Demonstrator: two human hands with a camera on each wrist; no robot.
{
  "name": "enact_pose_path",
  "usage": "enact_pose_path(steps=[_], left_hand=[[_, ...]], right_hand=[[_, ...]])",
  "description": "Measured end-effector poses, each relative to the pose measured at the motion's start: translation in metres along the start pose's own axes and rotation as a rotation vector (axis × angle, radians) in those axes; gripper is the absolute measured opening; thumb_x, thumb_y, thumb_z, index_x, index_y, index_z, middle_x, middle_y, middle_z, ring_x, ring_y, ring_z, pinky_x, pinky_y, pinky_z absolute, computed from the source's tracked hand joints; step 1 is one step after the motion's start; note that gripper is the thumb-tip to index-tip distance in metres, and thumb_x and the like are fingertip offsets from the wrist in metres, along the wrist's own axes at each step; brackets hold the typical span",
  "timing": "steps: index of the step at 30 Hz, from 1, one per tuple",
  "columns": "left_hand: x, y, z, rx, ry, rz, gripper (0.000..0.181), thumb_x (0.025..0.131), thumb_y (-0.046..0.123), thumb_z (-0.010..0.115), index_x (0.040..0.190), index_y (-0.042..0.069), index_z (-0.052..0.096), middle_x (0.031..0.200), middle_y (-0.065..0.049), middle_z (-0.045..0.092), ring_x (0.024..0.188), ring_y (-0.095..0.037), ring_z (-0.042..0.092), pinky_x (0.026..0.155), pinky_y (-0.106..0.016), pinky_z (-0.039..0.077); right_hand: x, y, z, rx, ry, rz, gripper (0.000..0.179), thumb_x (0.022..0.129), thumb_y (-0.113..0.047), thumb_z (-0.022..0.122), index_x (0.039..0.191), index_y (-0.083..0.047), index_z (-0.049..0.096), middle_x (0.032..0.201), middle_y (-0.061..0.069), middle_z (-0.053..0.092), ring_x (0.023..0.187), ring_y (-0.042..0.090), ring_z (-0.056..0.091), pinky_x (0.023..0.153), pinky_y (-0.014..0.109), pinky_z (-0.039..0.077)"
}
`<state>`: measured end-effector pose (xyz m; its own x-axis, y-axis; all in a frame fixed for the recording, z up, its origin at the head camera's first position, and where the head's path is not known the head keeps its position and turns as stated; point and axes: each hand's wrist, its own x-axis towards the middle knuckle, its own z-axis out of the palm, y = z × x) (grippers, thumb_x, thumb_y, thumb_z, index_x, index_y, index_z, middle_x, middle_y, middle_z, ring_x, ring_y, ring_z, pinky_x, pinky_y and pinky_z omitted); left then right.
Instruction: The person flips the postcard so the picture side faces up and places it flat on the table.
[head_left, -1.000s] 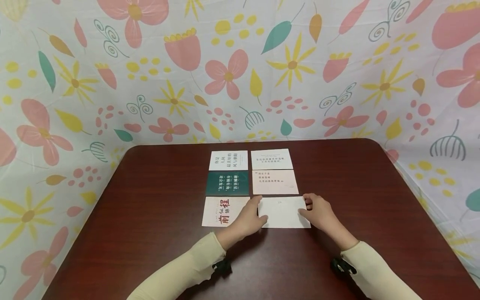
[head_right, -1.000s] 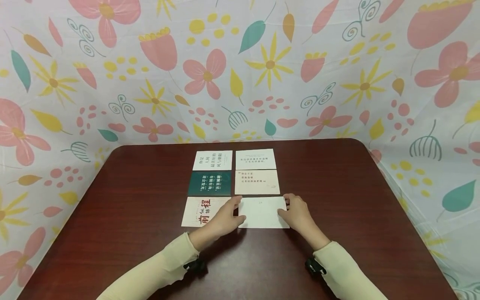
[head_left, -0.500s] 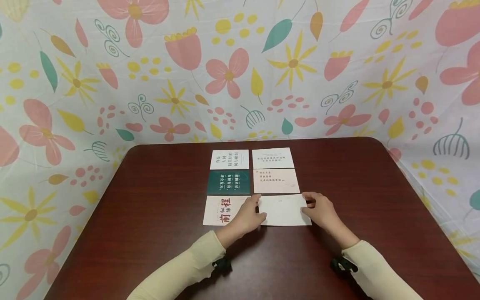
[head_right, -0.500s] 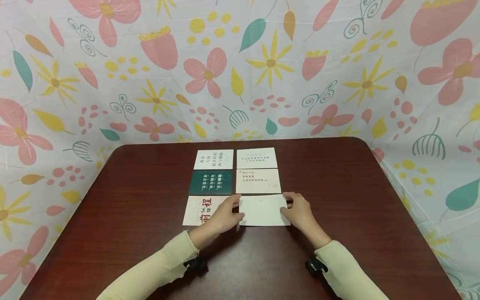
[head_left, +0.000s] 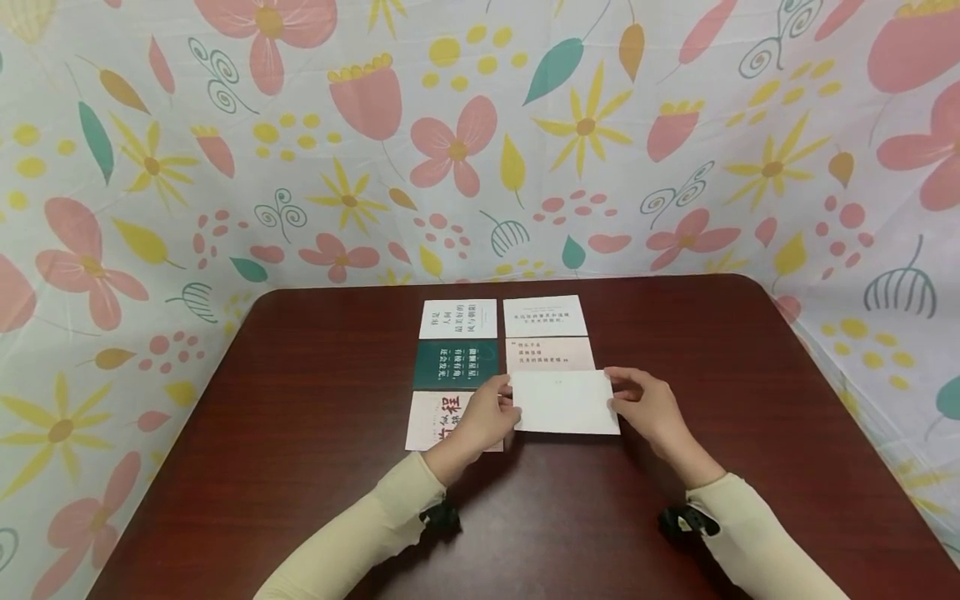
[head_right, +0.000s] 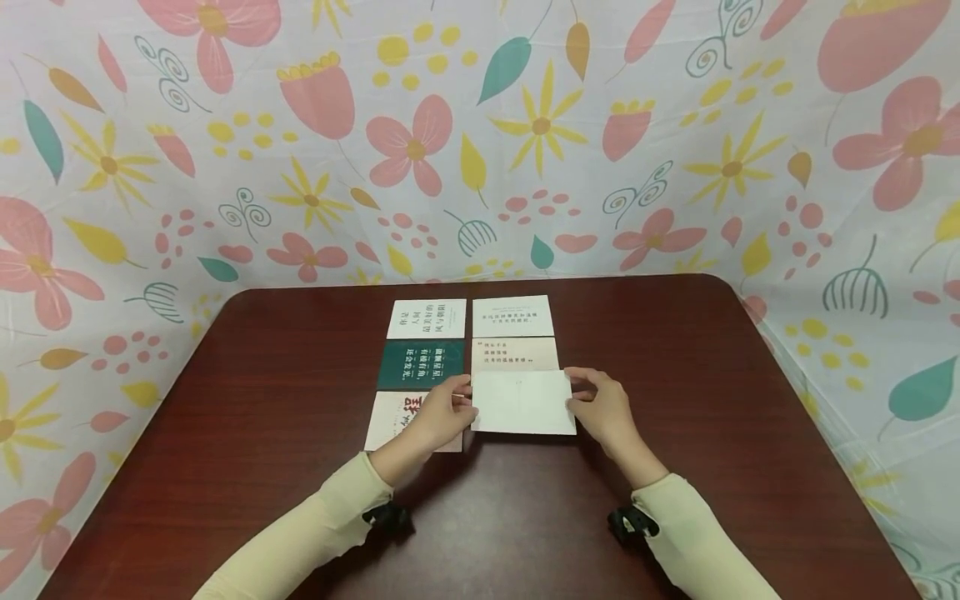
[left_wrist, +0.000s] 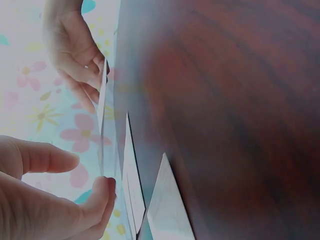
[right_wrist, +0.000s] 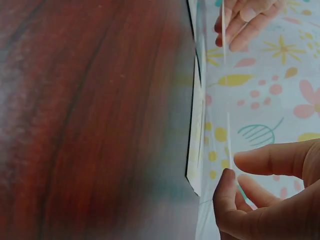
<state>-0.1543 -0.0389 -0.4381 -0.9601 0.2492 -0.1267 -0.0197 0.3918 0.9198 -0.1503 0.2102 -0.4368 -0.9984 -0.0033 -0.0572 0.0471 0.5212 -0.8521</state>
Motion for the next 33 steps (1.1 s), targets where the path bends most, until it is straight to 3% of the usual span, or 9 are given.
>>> enact_pose_path(steps=[9,15,18,27,33], left_hand=[[0.009,0.003,-0.011,-0.052,0.038,-0.010,0.053,0.082,-0.005,0.061,0.132,-0.014,0.045,0.102,-0.018,0.058,0.090,-0.020,0.058,0.079,-0.029,0.052],[0.013,0.001,-0.015,-0.067,0.041,-0.030,0.033,0.087,-0.001,0.064,0.118,-0.011,0.057,0.099,-0.015,0.061,0.088,-0.020,0.056,0.075,-0.028,0.051],[0.014,0.001,-0.016,-0.096,0.058,-0.045,0.024,0.088,-0.001,0.063,0.111,-0.009,0.061,0.095,-0.013,0.061,0.086,-0.019,0.056,0.073,-0.027,0.050],[0.016,0.000,-0.015,-0.265,0.083,-0.062,0.015,0.089,-0.003,0.061,0.103,-0.008,0.061,0.085,-0.009,0.061,0.069,-0.011,0.058,0.065,-0.028,0.054],[0.016,0.001,-0.014,-0.391,0.090,-0.049,0.015,0.089,-0.006,0.061,0.102,-0.011,0.060,0.084,-0.008,0.062,0.068,-0.010,0.063,0.070,-0.030,0.057]], right_hand=[[0.005,-0.003,0.000,0.080,0.024,0.012,0.047,0.088,0.001,0.064,0.133,0.007,0.051,0.120,0.028,0.059,0.104,0.034,0.060,0.070,0.015,0.048],[0.006,-0.005,-0.001,0.117,0.040,0.055,0.036,0.091,-0.004,0.062,0.124,0.010,0.057,0.116,0.028,0.061,0.090,0.010,0.060,0.069,0.015,0.048],[0.007,-0.006,-0.001,0.127,0.056,0.047,0.034,0.091,-0.006,0.064,0.121,0.010,0.059,0.113,0.026,0.062,0.087,0.004,0.057,0.069,0.015,0.048],[0.009,-0.007,-0.004,0.234,0.084,0.041,0.035,0.091,-0.008,0.066,0.119,0.010,0.059,0.098,0.013,0.065,0.076,0.002,0.060,0.067,0.022,0.054],[0.010,-0.007,-0.005,0.273,0.086,0.047,0.035,0.091,-0.007,0.066,0.119,0.012,0.058,0.095,0.008,0.066,0.075,0.002,0.061,0.068,0.024,0.055]])
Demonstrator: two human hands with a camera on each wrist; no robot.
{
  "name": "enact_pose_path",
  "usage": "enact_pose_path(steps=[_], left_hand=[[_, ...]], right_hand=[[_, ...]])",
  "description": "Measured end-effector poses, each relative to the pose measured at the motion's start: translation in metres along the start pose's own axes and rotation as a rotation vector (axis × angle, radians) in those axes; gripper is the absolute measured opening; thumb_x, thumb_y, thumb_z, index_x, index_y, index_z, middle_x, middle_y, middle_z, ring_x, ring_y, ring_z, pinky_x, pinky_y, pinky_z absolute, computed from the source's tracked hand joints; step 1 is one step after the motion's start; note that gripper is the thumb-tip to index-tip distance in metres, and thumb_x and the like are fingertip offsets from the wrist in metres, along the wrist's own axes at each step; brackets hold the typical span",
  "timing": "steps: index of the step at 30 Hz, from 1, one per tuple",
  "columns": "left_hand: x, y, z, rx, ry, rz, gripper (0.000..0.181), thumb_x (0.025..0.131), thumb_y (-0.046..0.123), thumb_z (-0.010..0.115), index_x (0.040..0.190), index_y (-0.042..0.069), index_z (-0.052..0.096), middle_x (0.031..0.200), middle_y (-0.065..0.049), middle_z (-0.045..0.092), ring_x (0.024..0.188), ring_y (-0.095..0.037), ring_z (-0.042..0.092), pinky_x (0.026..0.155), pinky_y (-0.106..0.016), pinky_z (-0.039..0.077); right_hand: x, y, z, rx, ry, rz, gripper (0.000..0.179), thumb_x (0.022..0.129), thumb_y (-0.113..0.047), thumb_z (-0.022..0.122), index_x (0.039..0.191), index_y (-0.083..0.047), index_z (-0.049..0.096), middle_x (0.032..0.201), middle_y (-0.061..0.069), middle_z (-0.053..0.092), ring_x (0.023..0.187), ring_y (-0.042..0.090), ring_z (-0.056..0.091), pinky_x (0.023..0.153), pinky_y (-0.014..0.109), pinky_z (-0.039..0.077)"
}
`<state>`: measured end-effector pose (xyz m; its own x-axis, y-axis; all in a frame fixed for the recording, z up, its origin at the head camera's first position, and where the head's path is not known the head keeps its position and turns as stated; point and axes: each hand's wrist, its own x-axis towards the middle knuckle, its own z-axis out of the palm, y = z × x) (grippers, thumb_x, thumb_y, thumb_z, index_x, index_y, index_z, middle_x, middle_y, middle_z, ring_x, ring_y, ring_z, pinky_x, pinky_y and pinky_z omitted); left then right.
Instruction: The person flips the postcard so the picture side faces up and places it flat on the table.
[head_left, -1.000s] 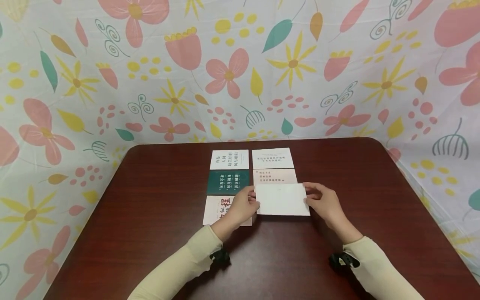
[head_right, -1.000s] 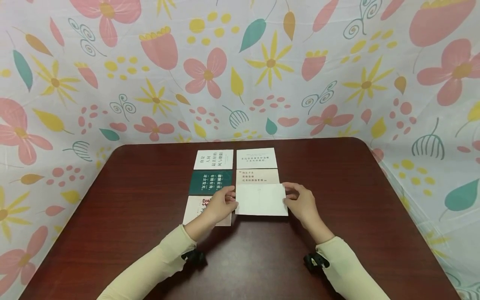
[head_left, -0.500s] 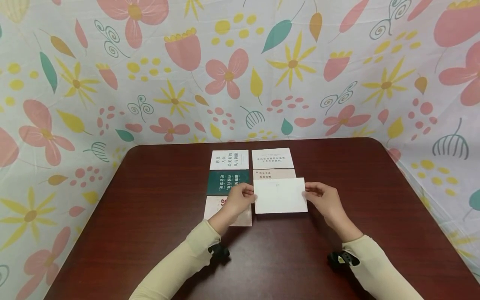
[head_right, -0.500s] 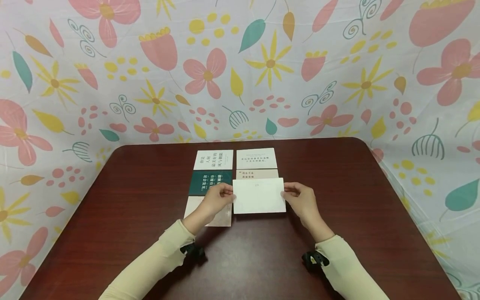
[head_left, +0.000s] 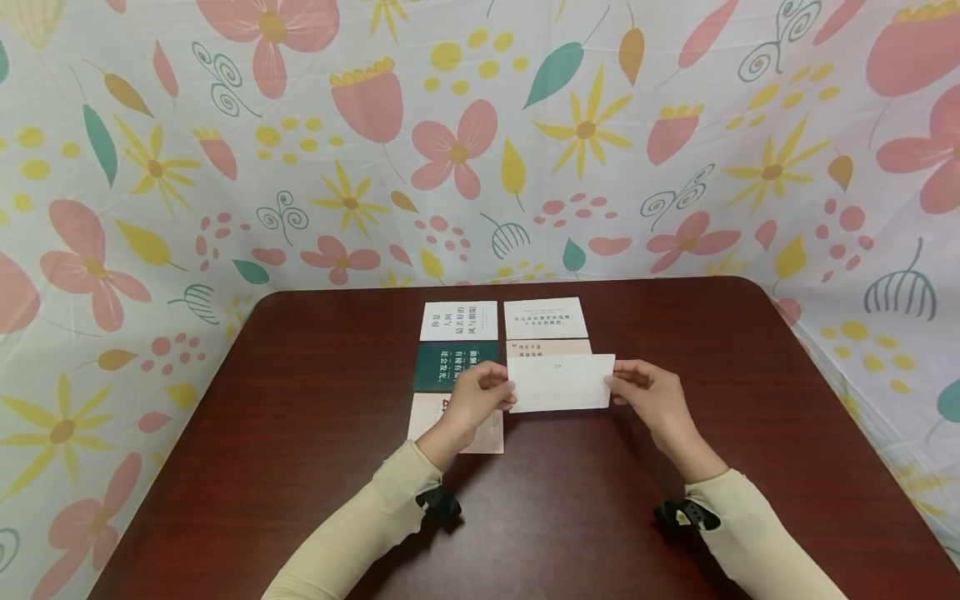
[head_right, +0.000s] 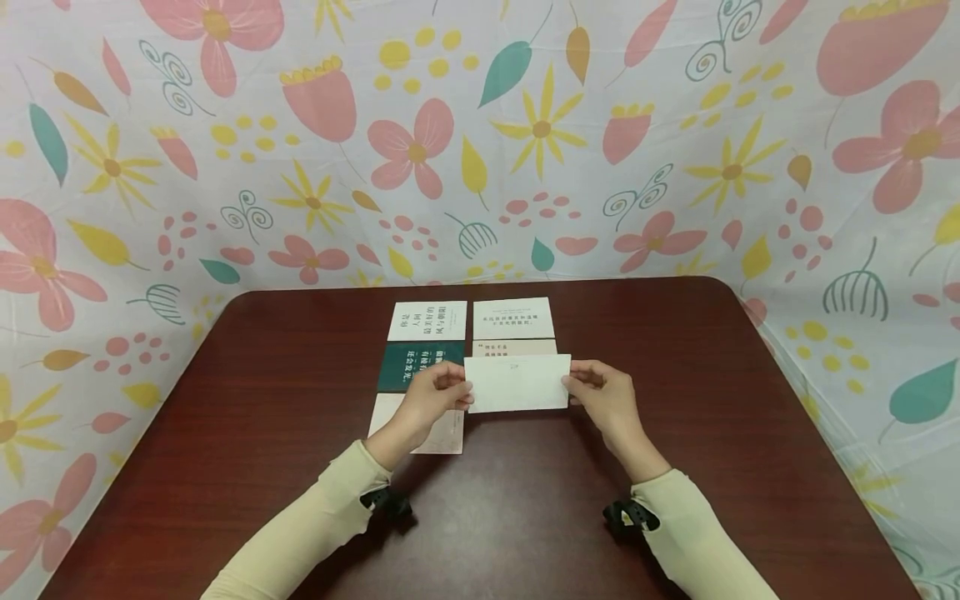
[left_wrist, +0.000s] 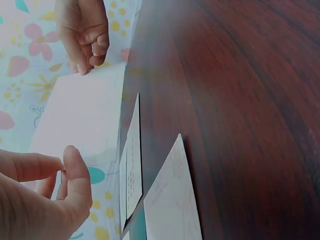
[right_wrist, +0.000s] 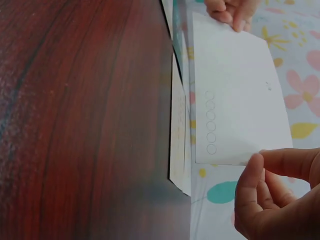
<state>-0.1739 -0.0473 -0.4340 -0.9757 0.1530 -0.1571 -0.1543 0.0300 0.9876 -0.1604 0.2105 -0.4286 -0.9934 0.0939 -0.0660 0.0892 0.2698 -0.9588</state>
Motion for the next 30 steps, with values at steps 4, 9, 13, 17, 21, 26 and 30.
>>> enact_pose_path(steps=[4,9,13,17,21,26,30], left_hand=[[0.001,-0.001,-0.001,-0.029,0.002,0.013,0.017,0.089,-0.006,0.060,0.105,-0.013,0.060,0.091,-0.016,0.064,0.077,-0.018,0.067,0.079,-0.034,0.056],[0.004,-0.001,-0.003,-0.068,-0.007,0.052,0.018,0.093,-0.005,0.055,0.107,-0.014,0.061,0.103,-0.027,0.064,0.091,-0.031,0.067,0.086,-0.039,0.054],[0.004,0.001,-0.004,-0.058,-0.009,0.054,0.020,0.093,0.001,0.059,0.107,-0.014,0.061,0.102,-0.023,0.067,0.086,-0.022,0.067,0.084,-0.035,0.054],[0.000,0.009,-0.005,0.003,-0.016,0.049,0.021,0.091,-0.001,0.062,0.107,-0.015,0.061,0.100,-0.022,0.065,0.083,-0.014,0.062,0.082,-0.032,0.053],[-0.001,0.006,-0.006,0.077,-0.013,0.063,0.024,0.087,-0.005,0.062,0.110,-0.012,0.061,0.107,-0.025,0.062,0.088,-0.018,0.062,0.075,-0.026,0.050],[0.003,-0.002,-0.006,0.144,0.028,0.057,0.030,0.086,-0.001,0.065,0.116,-0.002,0.061,0.116,-0.018,0.059,0.093,-0.020,0.063,0.071,-0.026,0.049],[0.004,-0.005,-0.005,0.161,0.053,0.078,0.034,0.085,-0.002,0.067,0.118,0.000,0.061,0.113,-0.016,0.059,0.094,-0.022,0.064,0.074,-0.028,0.053]], right_hand=[[0.001,0.001,-0.001,0.043,-0.024,-0.013,0.036,0.090,-0.003,0.066,0.120,0.013,0.056,0.096,0.009,0.067,0.080,0.003,0.064,0.075,0.023,0.055],[0.002,0.002,-0.002,0.095,-0.083,-0.055,0.032,0.094,0.004,0.056,0.125,0.012,0.054,0.103,0.017,0.068,0.090,0.008,0.066,0.081,0.026,0.054],[0.003,0.004,-0.002,0.130,-0.099,-0.052,0.033,0.097,-0.003,0.054,0.125,0.014,0.052,0.101,0.013,0.070,0.090,0.005,0.066,0.082,0.030,0.054],[0.002,0.004,-0.002,0.101,-0.089,-0.032,0.038,0.095,-0.010,0.060,0.125,0.012,0.053,0.098,0.004,0.071,0.089,0.001,0.063,0.079,0.024,0.053],[0.000,0.004,-0.001,0.028,-0.071,-0.029,0.038,0.092,-0.009,0.064,0.125,0.008,0.057,0.109,0.013,0.067,0.090,0.001,0.061,0.076,0.015,0.049],[0.000,0.003,0.000,-0.033,-0.065,-0.021,0.037,0.091,-0.007,0.065,0.124,0.005,0.059,0.119,0.024,0.060,0.087,0.001,0.060,0.074,0.016,0.048],[0.001,0.003,0.001,-0.058,-0.061,-0.026,0.035,0.091,-0.007,0.063,0.124,0.005,0.061,0.120,0.024,0.060,0.086,0.001,0.059,0.074,0.015,0.048]])
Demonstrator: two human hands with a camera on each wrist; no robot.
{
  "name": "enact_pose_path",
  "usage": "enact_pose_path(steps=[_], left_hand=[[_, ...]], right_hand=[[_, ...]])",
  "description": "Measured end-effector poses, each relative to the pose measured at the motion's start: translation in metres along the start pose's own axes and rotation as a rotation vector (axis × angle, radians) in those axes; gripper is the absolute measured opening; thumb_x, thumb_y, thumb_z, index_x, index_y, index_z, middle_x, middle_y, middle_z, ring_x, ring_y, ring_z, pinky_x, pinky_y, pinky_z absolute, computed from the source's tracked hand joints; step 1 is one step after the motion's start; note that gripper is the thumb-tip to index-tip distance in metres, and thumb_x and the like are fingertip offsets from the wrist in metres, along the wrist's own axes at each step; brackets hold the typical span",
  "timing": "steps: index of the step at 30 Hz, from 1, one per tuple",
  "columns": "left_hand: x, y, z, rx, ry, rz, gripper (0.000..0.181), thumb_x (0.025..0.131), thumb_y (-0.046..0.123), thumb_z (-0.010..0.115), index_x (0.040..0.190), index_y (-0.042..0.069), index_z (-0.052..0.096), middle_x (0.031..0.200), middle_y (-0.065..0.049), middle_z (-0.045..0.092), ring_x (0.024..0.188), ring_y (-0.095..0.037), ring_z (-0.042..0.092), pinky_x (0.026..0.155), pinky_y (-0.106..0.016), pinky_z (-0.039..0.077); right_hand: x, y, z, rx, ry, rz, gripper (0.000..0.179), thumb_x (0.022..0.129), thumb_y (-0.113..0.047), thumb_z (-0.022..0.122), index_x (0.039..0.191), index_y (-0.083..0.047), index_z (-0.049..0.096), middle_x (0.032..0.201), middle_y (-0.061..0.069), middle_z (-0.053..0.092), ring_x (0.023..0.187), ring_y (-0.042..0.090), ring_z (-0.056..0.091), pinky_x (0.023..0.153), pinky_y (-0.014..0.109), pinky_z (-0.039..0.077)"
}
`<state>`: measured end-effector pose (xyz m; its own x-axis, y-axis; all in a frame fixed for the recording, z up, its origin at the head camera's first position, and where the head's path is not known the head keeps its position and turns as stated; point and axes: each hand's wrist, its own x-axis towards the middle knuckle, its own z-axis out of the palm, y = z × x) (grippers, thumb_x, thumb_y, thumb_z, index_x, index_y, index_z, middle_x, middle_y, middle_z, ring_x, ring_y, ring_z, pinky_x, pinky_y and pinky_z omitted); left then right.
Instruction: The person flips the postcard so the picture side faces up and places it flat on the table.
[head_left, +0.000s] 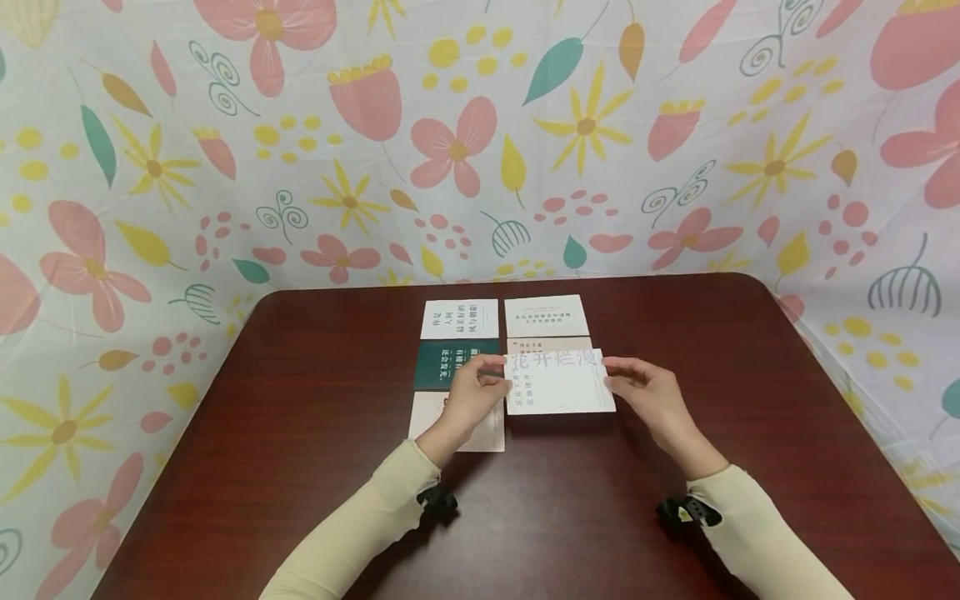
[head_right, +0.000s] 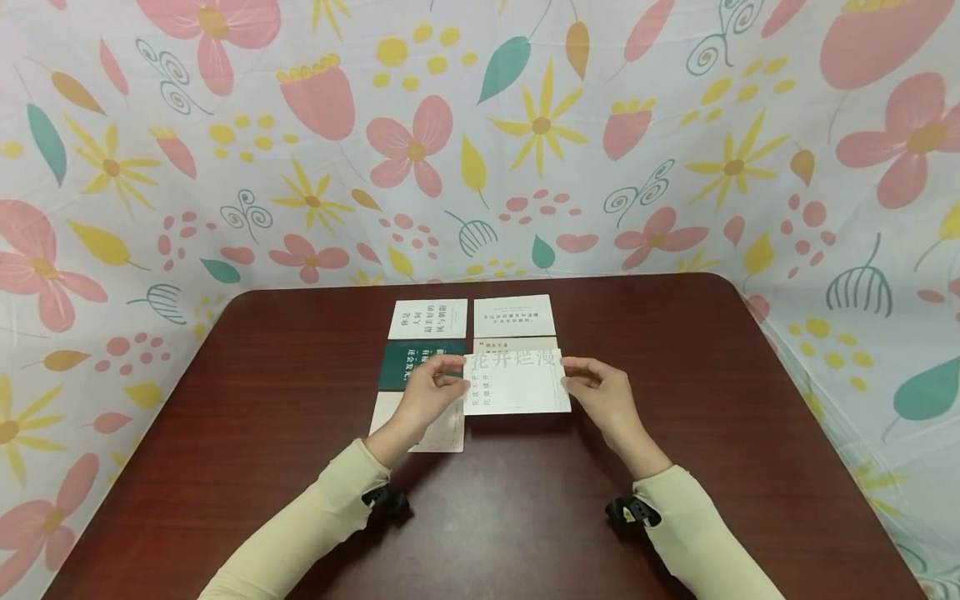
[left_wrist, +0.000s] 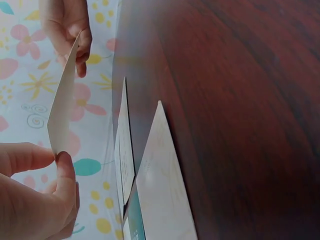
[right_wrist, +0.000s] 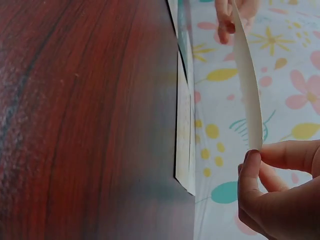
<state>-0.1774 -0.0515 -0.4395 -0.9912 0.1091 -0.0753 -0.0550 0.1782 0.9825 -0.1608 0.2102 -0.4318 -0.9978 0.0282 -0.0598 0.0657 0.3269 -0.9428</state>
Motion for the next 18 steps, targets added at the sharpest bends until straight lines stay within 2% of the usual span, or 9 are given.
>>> enact_pose_path(steps=[3,6,12,18], left_hand=[[0.000,-0.002,0.002,0.042,0.013,0.030,0.033,0.083,-0.003,0.066,0.115,-0.001,0.064,0.108,-0.015,0.061,0.091,-0.022,0.063,0.074,-0.028,0.053],[0.000,-0.003,0.002,0.140,0.007,0.067,0.031,0.083,-0.001,0.067,0.114,0.001,0.066,0.107,-0.013,0.063,0.083,-0.016,0.062,0.067,-0.025,0.052],[-0.004,-0.004,0.002,0.355,-0.060,0.134,0.038,0.084,0.003,0.070,0.122,0.000,0.062,0.118,-0.015,0.059,0.064,-0.008,0.054,0.052,-0.021,0.046],[-0.011,-0.005,0.006,0.482,-0.095,0.175,0.043,0.082,0.003,0.072,0.122,-0.004,0.060,0.117,-0.019,0.059,0.059,-0.008,0.051,0.052,-0.021,0.045]], right_hand=[[-0.001,0.002,0.000,-0.016,-0.011,-0.011,0.034,0.092,-0.007,0.062,0.124,0.005,0.061,0.120,0.024,0.061,0.088,0.000,0.057,0.075,0.013,0.047],[-0.001,0.003,-0.001,-0.029,-0.025,-0.015,0.035,0.092,-0.006,0.062,0.125,0.005,0.061,0.120,0.024,0.061,0.089,-0.002,0.056,0.075,0.013,0.047],[-0.002,0.004,-0.001,-0.106,-0.020,-0.030,0.036,0.088,-0.006,0.067,0.122,0.004,0.064,0.116,0.023,0.063,0.086,0.006,0.056,0.067,0.017,0.048],[-0.003,0.006,-0.001,-0.216,-0.026,-0.042,0.037,0.083,-0.006,0.073,0.119,0.004,0.066,0.105,0.022,0.067,0.078,0.013,0.059,0.058,0.021,0.046]])
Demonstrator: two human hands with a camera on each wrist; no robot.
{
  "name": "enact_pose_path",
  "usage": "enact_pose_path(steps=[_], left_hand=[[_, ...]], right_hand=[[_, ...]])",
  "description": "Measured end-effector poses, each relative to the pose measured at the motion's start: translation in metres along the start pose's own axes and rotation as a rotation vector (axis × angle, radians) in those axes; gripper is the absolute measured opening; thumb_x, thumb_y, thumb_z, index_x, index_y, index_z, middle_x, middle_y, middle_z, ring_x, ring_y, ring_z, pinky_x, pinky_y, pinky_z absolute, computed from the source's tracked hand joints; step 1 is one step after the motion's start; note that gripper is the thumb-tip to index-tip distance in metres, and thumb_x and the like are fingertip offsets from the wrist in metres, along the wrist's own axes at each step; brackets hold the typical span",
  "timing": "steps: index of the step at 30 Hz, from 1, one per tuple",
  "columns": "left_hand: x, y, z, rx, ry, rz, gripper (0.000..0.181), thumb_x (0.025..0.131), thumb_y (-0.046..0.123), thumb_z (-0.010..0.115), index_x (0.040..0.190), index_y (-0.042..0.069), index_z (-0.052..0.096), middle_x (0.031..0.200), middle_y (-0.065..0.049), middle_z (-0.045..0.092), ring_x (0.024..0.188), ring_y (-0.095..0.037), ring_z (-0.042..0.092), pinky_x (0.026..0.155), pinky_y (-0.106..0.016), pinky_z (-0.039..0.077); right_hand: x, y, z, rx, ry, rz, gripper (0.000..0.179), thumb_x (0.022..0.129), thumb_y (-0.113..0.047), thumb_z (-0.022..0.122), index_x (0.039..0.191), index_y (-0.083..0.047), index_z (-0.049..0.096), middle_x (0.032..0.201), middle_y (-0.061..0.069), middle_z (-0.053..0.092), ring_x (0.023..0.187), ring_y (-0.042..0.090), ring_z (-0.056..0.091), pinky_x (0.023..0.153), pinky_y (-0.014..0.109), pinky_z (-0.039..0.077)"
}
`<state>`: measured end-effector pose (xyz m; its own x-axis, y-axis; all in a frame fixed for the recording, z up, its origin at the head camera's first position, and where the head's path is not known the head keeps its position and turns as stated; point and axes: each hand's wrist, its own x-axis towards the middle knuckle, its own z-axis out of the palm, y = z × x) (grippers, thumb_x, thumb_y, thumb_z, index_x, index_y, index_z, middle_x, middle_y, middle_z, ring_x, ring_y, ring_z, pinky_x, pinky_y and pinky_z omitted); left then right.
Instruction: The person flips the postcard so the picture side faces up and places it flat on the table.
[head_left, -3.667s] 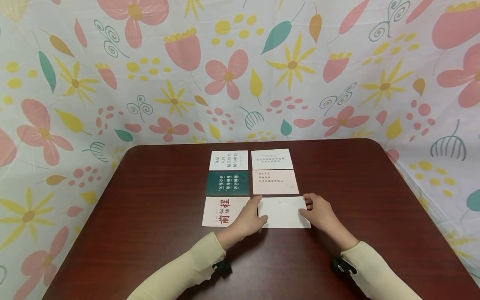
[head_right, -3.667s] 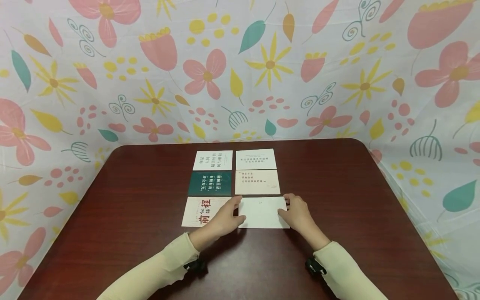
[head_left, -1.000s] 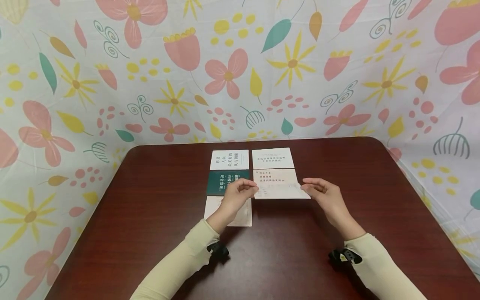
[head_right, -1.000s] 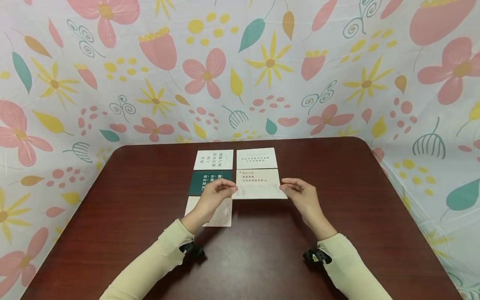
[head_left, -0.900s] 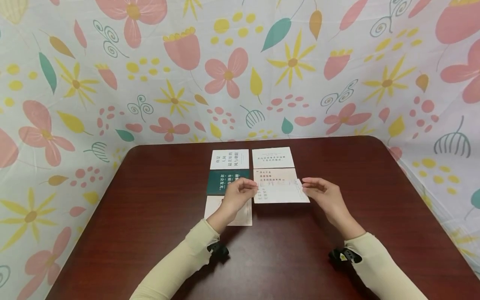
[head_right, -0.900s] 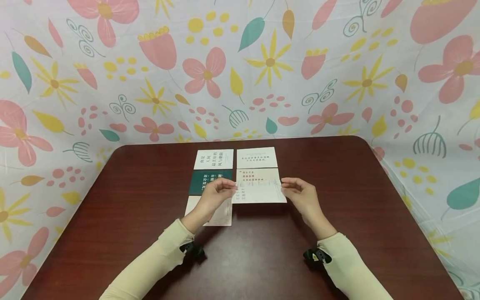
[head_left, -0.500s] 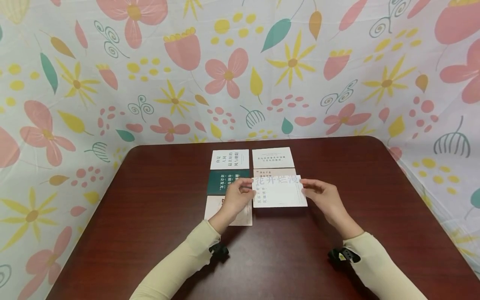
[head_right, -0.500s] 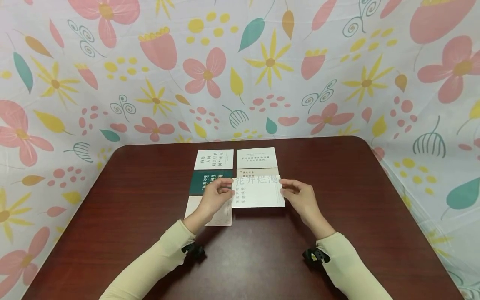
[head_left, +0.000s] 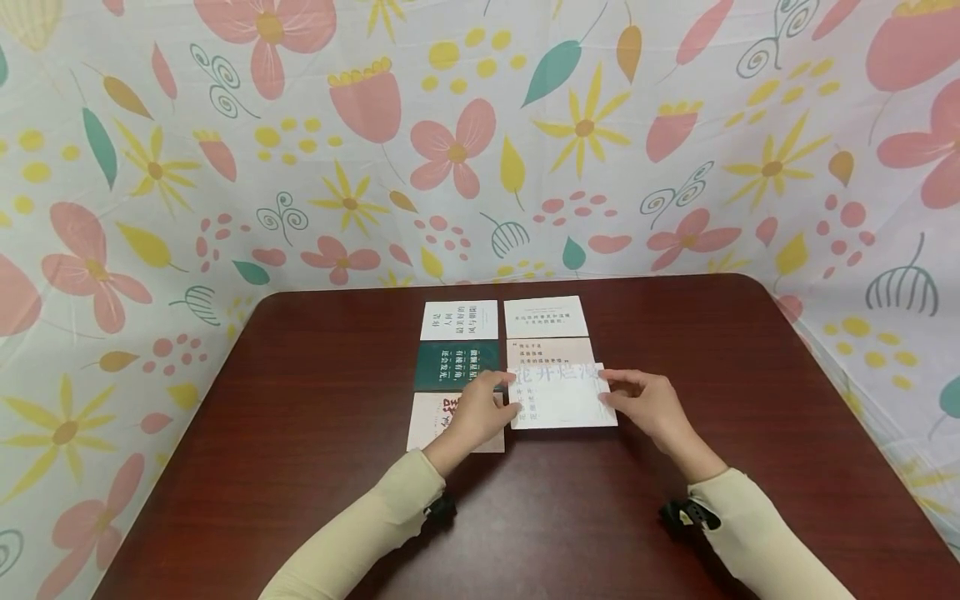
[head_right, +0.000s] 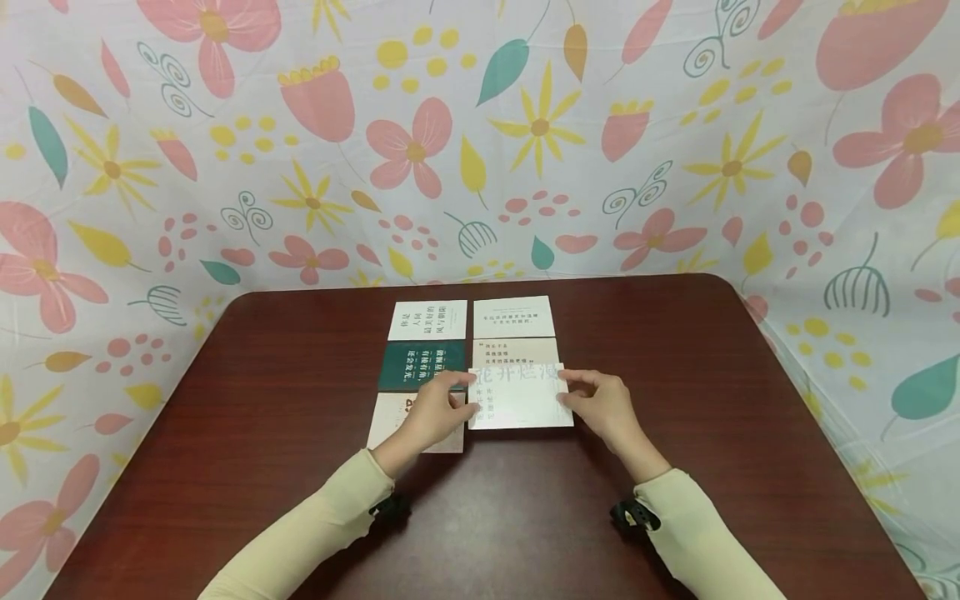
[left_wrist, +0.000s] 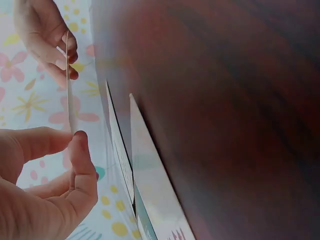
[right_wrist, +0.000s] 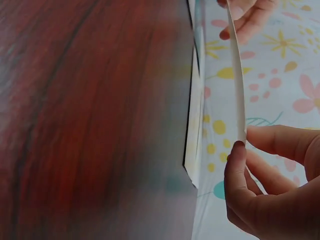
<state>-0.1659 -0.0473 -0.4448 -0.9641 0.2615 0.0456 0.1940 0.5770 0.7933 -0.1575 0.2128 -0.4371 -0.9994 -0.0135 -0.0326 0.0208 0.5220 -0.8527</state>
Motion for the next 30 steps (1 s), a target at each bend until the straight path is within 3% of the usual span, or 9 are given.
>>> enact_pose_path(steps=[7,12,17,22,26,30], left_hand=[[-0.004,0.000,0.005,0.139,-0.024,0.053,0.043,0.080,0.003,0.075,0.120,-0.007,0.062,0.107,-0.020,0.061,0.063,-0.009,0.053,0.058,-0.019,0.046],[-0.005,0.001,0.008,0.220,-0.046,0.053,0.043,0.079,0.004,0.076,0.118,-0.008,0.063,0.105,-0.021,0.062,0.069,-0.014,0.056,0.068,-0.026,0.050],[-0.007,0.002,0.012,0.273,-0.086,0.018,0.043,0.081,0.007,0.075,0.120,-0.008,0.062,0.109,-0.022,0.060,0.088,-0.024,0.061,0.080,-0.034,0.052],[-0.008,0.004,0.014,0.329,-0.110,0.025,0.040,0.081,0.007,0.074,0.116,-0.009,0.063,0.110,-0.023,0.061,0.101,-0.030,0.060,0.086,-0.037,0.051],[-0.007,0.006,0.014,0.355,-0.126,0.032,0.038,0.080,0.007,0.075,0.113,-0.009,0.065,0.107,-0.022,0.062,0.099,-0.030,0.059,0.086,-0.036,0.050],[-0.004,0.006,0.015,0.379,-0.140,0.039,0.028,0.079,0.007,0.075,0.102,-0.008,0.067,0.092,-0.015,0.060,0.083,-0.022,0.056,0.075,-0.031,0.051]], right_hand=[[0.000,0.005,0.003,-0.133,-0.046,-0.026,0.038,0.080,-0.007,0.076,0.115,0.003,0.068,0.085,0.014,0.070,0.070,0.015,0.064,0.056,0.026,0.046],[-0.003,0.004,0.004,-0.205,-0.083,-0.049,0.038,0.077,-0.007,0.077,0.113,0.003,0.069,0.084,0.012,0.068,0.067,0.015,0.060,0.055,0.027,0.045],[-0.005,0.003,0.006,-0.222,-0.103,-0.061,0.037,0.075,-0.006,0.077,0.110,0.005,0.069,0.083,0.012,0.067,0.068,0.015,0.058,0.053,0.027,0.044],[-0.006,0.004,0.009,-0.236,-0.118,-0.057,0.037,0.073,-0.005,0.078,0.107,0.006,0.069,0.084,0.013,0.065,0.067,0.014,0.056,0.053,0.027,0.044],[-0.007,0.005,0.010,-0.243,-0.125,-0.051,0.036,0.072,-0.005,0.078,0.105,0.007,0.069,0.083,0.013,0.062,0.067,0.015,0.054,0.054,0.027,0.043],[-0.007,0.006,0.011,-0.254,-0.125,-0.037,0.035,0.072,-0.004,0.079,0.104,0.006,0.069,0.082,0.012,0.062,0.067,0.015,0.054,0.056,0.028,0.044]])
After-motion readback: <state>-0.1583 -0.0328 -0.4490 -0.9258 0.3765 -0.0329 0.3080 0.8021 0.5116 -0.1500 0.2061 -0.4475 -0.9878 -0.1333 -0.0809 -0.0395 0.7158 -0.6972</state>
